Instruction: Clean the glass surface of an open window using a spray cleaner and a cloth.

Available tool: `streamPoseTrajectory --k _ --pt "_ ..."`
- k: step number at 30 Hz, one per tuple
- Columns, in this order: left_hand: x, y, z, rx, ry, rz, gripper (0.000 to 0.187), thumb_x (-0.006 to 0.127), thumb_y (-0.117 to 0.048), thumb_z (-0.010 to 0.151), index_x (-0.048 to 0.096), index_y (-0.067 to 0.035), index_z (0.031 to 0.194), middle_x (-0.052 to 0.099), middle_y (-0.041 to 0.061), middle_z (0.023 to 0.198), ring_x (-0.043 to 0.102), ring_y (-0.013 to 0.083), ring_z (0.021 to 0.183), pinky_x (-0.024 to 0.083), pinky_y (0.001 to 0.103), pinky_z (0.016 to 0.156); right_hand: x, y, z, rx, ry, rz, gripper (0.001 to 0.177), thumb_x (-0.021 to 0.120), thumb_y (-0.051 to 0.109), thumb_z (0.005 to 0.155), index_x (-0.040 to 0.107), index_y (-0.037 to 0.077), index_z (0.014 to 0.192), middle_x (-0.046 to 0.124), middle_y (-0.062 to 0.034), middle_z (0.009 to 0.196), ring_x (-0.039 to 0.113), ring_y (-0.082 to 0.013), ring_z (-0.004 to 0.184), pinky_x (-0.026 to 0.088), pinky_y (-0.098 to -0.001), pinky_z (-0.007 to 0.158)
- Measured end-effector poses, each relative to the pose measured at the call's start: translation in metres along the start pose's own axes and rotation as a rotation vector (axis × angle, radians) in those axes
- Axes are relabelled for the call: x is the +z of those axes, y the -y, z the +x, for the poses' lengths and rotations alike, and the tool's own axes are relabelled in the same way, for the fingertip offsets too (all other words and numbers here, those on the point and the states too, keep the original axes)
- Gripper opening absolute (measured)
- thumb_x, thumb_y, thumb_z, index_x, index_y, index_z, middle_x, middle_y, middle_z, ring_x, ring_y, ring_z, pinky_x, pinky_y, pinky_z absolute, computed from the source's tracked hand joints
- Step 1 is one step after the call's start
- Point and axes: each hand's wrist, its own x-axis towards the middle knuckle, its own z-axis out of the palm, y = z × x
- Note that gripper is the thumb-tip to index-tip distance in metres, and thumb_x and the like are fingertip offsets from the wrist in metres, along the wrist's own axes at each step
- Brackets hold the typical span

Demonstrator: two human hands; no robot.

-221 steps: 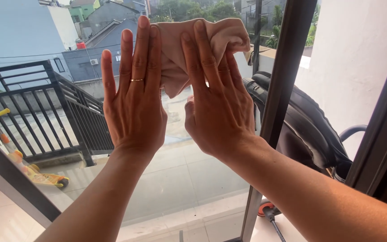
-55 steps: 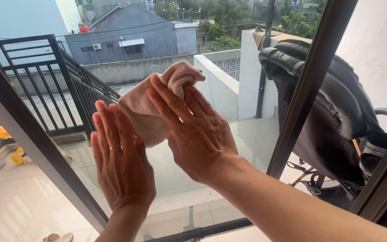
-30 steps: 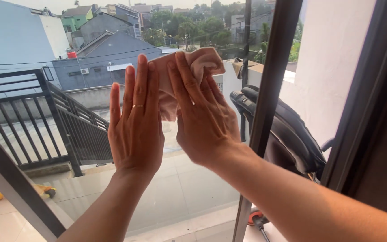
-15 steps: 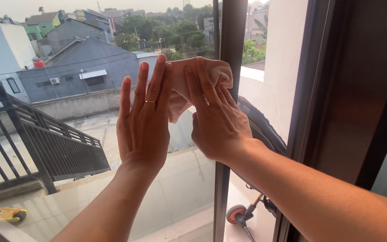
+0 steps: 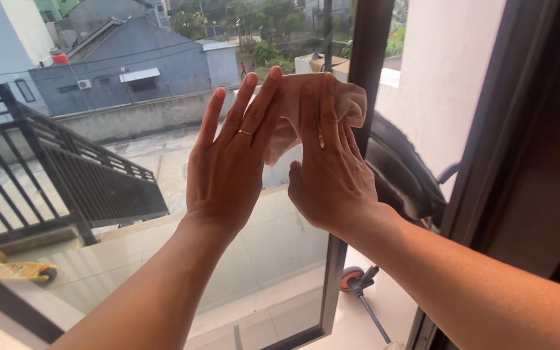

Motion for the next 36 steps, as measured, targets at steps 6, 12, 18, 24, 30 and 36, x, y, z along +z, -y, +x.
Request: streamPoseTrajectory --k 6,12,18,24,30,36 --pt "-0.005 0.019 -0.026 -0.028 0.054 0.034 0.091 0.064 0.005 0.087 0.028 -0.02 0.166 0.021 -0.007 0.173 0.024 0.0127 0.158 0.014 0.038 0.132 0.015 0.027 -0.01 -0.088 -0.071 0.0 0.103 0.06 0.008 0.084 -0.009 0.006 0.161 -0.012 -0.0211 0.168 0.0 -0.0411 0.158 0.011 -0.0501 0.129" --pt "-0.014 0.051 -0.059 -0.059 0.135 0.044 0.09 0.062 0.006 0.087 0.025 -0.018 0.166 0.02 -0.005 0.172 0.025 0.0142 0.156 0.018 0.039 0.13 0.029 0.065 -0.007 -0.153 -0.094 0.042 0.1 0.06 -0.003 0.081 0.003 0.008 0.162 -0.002 -0.016 0.169 0.009 -0.041 0.156 0.018 -0.0483 0.127" --pt "-0.018 0.066 -0.077 -0.129 0.028 -0.349 0.085 0.049 0.019 0.089 0.033 -0.022 0.162 0.025 -0.006 0.17 0.03 0.0176 0.157 0.028 0.037 0.127 0.033 0.088 -0.004 -0.208 -0.12 0.12 0.099 0.055 -0.014 0.077 0.013 0.011 0.163 0.006 -0.0091 0.172 0.019 -0.0354 0.158 0.029 -0.0398 0.127" --pt "-0.019 0.059 -0.075 -0.168 -0.034 -0.354 0.088 0.044 0.027 0.089 0.038 -0.024 0.161 0.027 -0.007 0.169 0.033 0.02 0.156 0.033 0.038 0.126 0.029 0.083 -0.008 -0.246 -0.141 0.105 0.103 0.055 -0.015 0.075 0.012 0.012 0.165 0.007 -0.0047 0.173 0.022 -0.0309 0.159 0.03 -0.0405 0.126" --pt "-0.034 0.038 -0.062 -0.138 -0.054 -0.503 0.084 0.05 0.023 0.089 0.04 -0.022 0.16 0.025 -0.008 0.17 0.035 0.0223 0.156 0.044 0.036 0.117 0.001 0.075 -0.024 -0.126 -0.033 0.098 0.106 0.059 -0.011 0.071 0.013 0.017 0.162 0.008 -0.0013 0.171 0.021 -0.0302 0.156 0.034 -0.0387 0.123" --pt "-0.049 -0.003 -0.05 -0.14 -0.06 -0.507 0.078 0.058 0.015 0.093 0.041 -0.022 0.159 0.024 -0.007 0.169 0.038 0.0214 0.154 0.044 0.036 0.116 -0.026 0.051 -0.053 -0.116 -0.041 0.015 0.107 0.061 -0.007 0.071 0.011 0.016 0.162 0.009 -0.0033 0.169 0.018 -0.0308 0.155 0.031 -0.0437 0.126"
